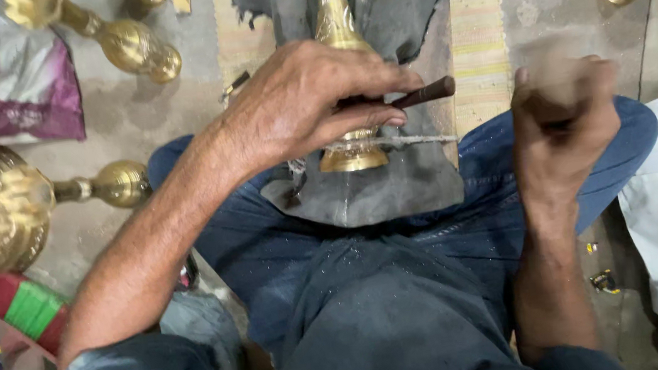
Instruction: The person sits cross-legged on the floor holding a brass vase against a cloth pad on their lap. They hold a chisel against the vase's decorated surface and repeatedly strike it with a wooden mallet, rotating the vase to engrave patterns along its body.
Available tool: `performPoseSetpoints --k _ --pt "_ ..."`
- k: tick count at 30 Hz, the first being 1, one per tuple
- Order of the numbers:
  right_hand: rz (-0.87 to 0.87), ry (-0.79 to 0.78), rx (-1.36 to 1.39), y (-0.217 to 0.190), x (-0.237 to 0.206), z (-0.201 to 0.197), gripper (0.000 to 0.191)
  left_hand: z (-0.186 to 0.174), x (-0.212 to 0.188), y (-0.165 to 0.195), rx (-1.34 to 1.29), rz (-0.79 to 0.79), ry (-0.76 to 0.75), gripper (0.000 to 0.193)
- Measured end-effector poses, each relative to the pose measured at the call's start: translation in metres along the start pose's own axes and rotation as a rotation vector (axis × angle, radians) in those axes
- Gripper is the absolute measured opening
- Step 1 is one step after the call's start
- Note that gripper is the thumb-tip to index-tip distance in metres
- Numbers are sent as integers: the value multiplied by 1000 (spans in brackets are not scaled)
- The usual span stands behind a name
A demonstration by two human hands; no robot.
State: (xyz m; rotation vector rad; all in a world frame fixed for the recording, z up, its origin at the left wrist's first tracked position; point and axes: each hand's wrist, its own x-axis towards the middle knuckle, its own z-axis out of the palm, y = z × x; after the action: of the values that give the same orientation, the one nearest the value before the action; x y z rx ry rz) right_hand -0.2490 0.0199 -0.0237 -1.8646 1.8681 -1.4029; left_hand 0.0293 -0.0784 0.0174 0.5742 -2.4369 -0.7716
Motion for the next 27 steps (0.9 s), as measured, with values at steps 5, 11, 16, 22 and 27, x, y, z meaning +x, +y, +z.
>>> performPoseSetpoints --k 5,11,16,22,27 --pt "-207 6 -195 9 -2 3 21 -5 1 7 37 42 2 34" --pt "-272 2 -238 20 -10 8 27 -4 0 5 17 38 -16 33" --pt "94 56 218 15 -13 10 22 1 -4 -1 1 32 26 35" --pt "-398 -65 -425 -9 2 -1 24 3 -7 -4 16 51 57 35" --pt "-218 -14 -161 -5 3 1 27 2 -7 -1 -34 56 61 33"
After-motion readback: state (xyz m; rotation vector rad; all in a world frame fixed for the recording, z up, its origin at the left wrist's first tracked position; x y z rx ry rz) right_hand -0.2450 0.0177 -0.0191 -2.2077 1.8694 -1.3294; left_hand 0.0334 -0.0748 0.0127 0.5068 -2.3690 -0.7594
